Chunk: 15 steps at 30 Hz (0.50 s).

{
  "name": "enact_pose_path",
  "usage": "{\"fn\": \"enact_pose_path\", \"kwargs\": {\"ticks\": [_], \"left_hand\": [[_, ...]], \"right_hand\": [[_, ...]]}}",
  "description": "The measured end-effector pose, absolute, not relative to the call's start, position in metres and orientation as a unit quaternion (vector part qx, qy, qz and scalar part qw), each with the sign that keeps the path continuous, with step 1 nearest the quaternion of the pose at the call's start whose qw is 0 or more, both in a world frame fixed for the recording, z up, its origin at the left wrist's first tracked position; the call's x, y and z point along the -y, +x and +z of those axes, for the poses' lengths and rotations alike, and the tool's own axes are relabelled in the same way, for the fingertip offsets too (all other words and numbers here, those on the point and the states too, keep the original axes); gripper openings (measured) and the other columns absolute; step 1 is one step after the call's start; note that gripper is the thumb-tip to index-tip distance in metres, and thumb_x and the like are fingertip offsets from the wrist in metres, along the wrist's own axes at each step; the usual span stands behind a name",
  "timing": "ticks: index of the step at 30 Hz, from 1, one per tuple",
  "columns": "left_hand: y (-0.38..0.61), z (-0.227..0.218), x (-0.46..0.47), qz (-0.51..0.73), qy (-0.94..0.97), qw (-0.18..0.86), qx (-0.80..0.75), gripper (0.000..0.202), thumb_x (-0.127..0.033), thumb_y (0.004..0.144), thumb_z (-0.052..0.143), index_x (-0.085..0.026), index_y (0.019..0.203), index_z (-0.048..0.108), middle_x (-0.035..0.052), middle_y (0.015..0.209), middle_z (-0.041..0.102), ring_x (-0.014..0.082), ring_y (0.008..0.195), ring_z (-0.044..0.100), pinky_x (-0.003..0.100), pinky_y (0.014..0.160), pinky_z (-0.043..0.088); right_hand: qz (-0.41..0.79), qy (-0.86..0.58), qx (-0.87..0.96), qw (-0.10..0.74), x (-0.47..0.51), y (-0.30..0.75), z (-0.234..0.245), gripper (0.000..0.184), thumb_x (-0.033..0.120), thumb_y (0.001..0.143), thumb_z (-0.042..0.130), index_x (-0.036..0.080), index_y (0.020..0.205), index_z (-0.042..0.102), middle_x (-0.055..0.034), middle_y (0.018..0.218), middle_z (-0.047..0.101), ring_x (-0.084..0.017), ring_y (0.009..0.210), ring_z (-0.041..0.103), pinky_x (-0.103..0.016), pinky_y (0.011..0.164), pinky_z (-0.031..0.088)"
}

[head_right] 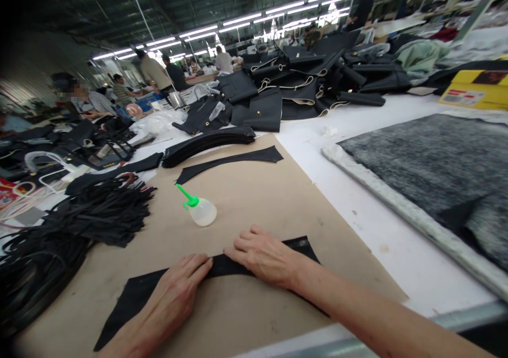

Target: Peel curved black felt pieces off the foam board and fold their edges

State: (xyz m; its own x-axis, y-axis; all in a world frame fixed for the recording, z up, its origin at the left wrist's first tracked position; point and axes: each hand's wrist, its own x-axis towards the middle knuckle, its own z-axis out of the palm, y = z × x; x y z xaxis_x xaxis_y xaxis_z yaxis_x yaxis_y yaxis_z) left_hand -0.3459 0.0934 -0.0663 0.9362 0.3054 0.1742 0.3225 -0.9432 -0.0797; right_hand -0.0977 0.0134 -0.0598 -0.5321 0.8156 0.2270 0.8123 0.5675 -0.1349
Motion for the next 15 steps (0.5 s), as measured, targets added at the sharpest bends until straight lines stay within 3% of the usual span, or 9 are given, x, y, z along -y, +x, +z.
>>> {"fn": "enact_pose_path", "kwargs": {"ticks": [4,8,15], "left_hand": [[-0.341,-0.067,-0.089,-0.056,-0.984,0.052,0.16,0.056,0.005,0.075,0.033,-0.012,0.125,0.051,0.0089,0.103,0.059,0.0207,0.094,0.053,0.035,0.086,0.051],[-0.335,-0.062,-0.083,-0.014,-0.982,0.063,0.177,0.069,0.005,0.077,0.035,-0.022,0.14,0.037,0.0058,0.098,0.057,0.0191,0.087,0.053,0.034,0.082,0.051],[-0.327,-0.068,-0.086,-0.019,-0.977,0.094,0.188,0.066,0.006,0.072,0.036,-0.023,0.13,0.051,0.009,0.109,0.058,0.0222,0.098,0.055,0.037,0.084,0.051]], "right_hand": [[0.025,-0.494,0.859,0.131,-0.005,-0.082,-0.06,0.017,0.017,0.099,0.04,0.017,0.097,0.056,-0.0031,0.09,0.056,-0.018,0.085,0.046,-0.031,0.076,0.034],[0.013,-0.5,0.858,0.117,0.005,-0.072,-0.062,0.019,0.015,0.099,0.037,0.016,0.1,0.057,-0.0038,0.091,0.055,-0.018,0.085,0.045,-0.031,0.077,0.036],[0.02,-0.514,0.849,0.118,0.01,-0.067,-0.072,0.019,0.017,0.1,0.039,0.017,0.11,0.054,-0.0045,0.096,0.055,-0.018,0.089,0.048,-0.032,0.079,0.038]]}}
